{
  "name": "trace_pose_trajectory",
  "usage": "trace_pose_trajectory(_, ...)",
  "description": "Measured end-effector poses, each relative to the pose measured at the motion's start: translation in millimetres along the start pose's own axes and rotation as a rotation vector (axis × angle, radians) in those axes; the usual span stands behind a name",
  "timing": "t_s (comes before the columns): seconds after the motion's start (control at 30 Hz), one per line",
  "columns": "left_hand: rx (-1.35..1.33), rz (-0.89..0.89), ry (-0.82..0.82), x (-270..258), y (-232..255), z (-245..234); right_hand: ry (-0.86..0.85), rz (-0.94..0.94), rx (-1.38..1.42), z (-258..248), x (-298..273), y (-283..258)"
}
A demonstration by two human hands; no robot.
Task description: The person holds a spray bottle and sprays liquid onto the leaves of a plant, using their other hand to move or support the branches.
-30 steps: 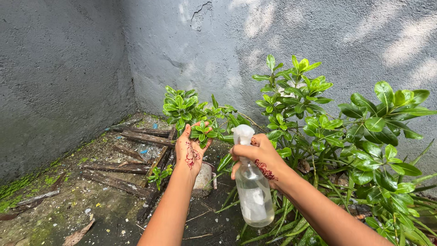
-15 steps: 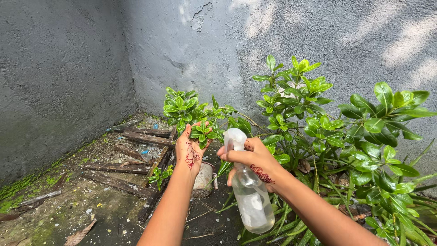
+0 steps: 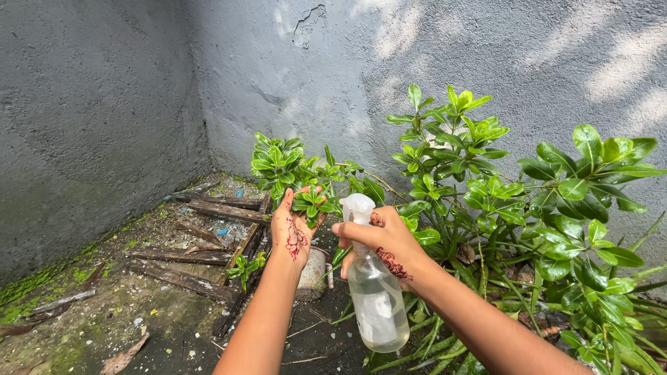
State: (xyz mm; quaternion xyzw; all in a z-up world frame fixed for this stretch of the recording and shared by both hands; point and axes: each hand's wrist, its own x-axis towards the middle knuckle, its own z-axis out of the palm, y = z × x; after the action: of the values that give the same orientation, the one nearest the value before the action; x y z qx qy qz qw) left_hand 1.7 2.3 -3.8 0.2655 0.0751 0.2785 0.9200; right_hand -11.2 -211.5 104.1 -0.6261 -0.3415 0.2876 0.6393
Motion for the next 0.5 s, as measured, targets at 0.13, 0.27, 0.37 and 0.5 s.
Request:
trace_pose_trajectory(0.13,0.021,0.010,-0.023,-5.8,0.7,3.4,-0.003,0.026,-0.057,5.4,-1.2,-1.7)
trace_pose_trajectory(0.27,0.048,-0.007,-0.008,-13.7,7.3,9.5,-0.050,-0.012,-0.017,6.6,0.0,1.2)
trace_pose_trajectory(0.37,0.020,-0.001,-0.031,-14.5,9.1,11.7,0.002,0.016,-0.064,6.6,-0.4,-0.4)
trace_pose_trajectory(0.5,0.059,-0.008,-0.021,-14.9,10.6,11.5,-0.021,0.055,-0.044,5.8,1.0,1.5)
